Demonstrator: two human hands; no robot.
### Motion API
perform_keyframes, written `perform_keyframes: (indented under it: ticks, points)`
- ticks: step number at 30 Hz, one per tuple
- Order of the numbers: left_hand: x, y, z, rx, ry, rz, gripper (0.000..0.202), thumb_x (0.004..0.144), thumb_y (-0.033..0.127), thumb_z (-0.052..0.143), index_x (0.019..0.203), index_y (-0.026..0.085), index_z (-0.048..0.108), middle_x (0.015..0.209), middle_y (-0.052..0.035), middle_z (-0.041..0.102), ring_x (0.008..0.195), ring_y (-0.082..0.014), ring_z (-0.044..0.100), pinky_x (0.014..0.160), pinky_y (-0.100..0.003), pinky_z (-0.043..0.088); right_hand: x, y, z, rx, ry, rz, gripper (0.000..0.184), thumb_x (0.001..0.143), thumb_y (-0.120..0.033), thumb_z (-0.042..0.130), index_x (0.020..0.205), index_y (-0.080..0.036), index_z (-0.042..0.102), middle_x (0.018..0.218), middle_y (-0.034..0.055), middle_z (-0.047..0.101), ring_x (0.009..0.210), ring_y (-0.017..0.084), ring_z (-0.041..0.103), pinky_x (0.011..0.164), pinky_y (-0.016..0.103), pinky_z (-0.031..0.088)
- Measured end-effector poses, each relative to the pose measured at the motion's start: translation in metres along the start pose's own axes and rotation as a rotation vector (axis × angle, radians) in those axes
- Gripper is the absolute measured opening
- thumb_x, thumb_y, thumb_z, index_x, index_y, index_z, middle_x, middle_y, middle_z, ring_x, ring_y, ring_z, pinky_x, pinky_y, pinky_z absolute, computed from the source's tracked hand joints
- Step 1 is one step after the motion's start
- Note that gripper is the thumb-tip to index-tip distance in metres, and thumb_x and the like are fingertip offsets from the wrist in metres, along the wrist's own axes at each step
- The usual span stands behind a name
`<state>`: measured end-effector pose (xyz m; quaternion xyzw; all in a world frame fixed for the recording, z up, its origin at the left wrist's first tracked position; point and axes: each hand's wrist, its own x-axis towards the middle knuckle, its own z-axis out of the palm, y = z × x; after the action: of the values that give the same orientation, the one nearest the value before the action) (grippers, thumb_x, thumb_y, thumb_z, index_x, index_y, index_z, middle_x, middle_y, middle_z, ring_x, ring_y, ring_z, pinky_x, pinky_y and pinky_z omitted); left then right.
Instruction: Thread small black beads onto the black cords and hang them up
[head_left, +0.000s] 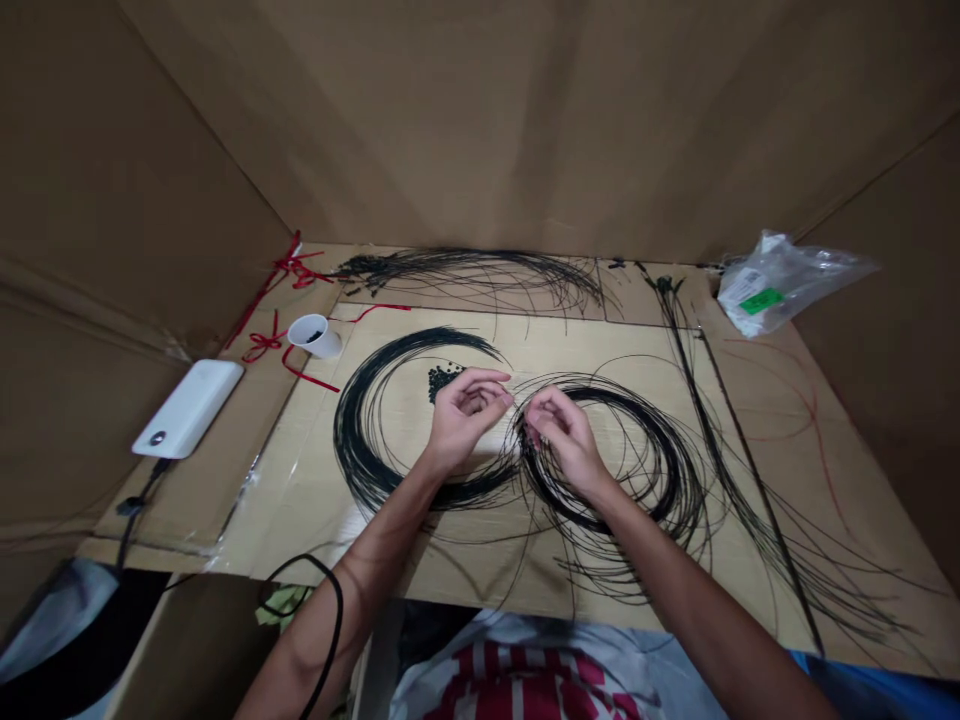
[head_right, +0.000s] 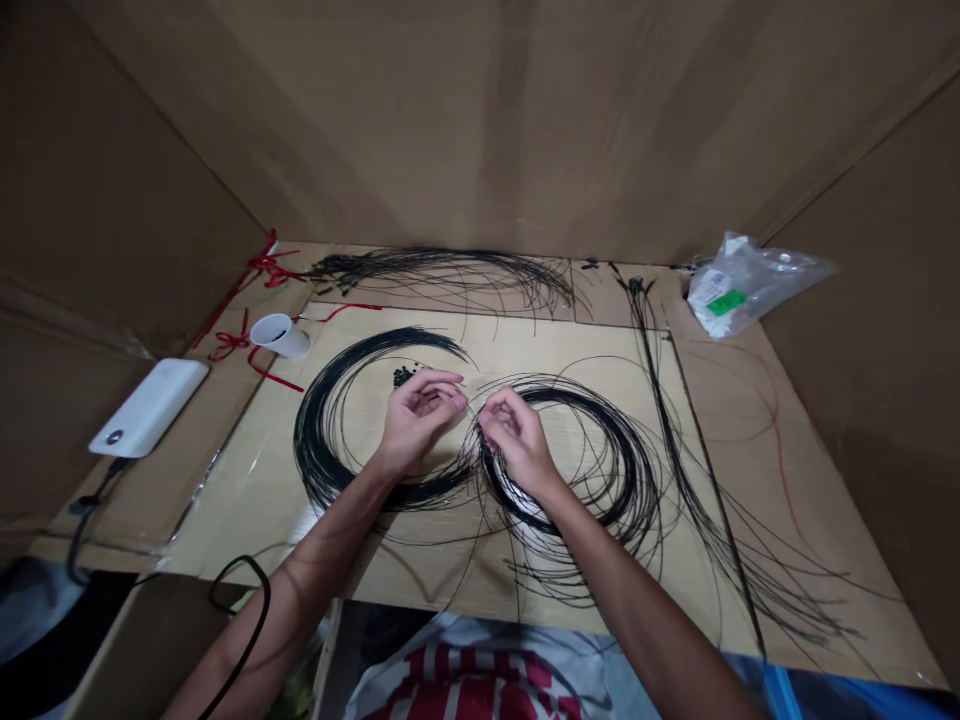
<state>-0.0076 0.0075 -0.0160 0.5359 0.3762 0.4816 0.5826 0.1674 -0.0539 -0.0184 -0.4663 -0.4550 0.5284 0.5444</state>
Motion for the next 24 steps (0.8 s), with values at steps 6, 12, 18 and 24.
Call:
perform_keyframes:
  ticks: [6, 12, 18, 24]
  points:
    - [-0.009, 0.005, 0.002, 0.203, -0.087, 0.070, 0.031, 0.089, 0.042, 0.083, 0.110, 0.019, 0.080, 0.088, -0.0053, 0.077, 0.067, -0.0143, 0.063, 0.061, -0.027, 0.049, -0.002, 0.009, 0.001, -0.027, -0.015, 0.011, 0.026, 0.096, -0.047, 0.076, 0.092, -0.023, 0.066, 0.071, -0.0017, 0.061, 0.058, 0.016, 0.055, 0.056, 0.029, 0.044]
    - [-0.001, 0.006, -0.020, 0.851, -0.052, 0.414, 0.016, 0.099, 0.031, 0.069, 0.104, 0.020, 0.079, 0.096, -0.0096, 0.074, 0.091, -0.0253, 0.063, 0.085, -0.040, 0.050, -0.002, 0.015, 0.000, 0.002, 0.070, 0.023, 0.022, 0.095, -0.040, 0.075, 0.087, -0.022, 0.065, 0.070, -0.0020, 0.063, 0.056, 0.014, 0.057, 0.051, 0.026, 0.044]
    - [0.005, -0.003, -0.036, 1.165, -0.026, 0.427, 0.013, 0.100, 0.019, 0.063, 0.098, 0.021, 0.076, 0.098, -0.0104, 0.069, 0.096, -0.0274, 0.061, 0.083, -0.041, 0.047, -0.003, 0.015, -0.001, 0.004, 0.071, 0.028, 0.017, 0.096, -0.036, 0.073, 0.088, -0.022, 0.065, 0.071, -0.0020, 0.063, 0.056, 0.013, 0.057, 0.050, 0.025, 0.044]
    - [0.006, -0.004, -0.036, 1.222, -0.043, 0.404, 0.012, 0.103, 0.019, 0.061, 0.096, 0.020, 0.072, 0.098, -0.0099, 0.070, 0.096, -0.0273, 0.061, 0.083, -0.040, 0.047, -0.002, 0.012, 0.001, 0.009, 0.079, 0.027, 0.016, 0.095, -0.033, 0.072, 0.086, -0.022, 0.064, 0.067, -0.0028, 0.062, 0.054, 0.013, 0.056, 0.050, 0.024, 0.043]
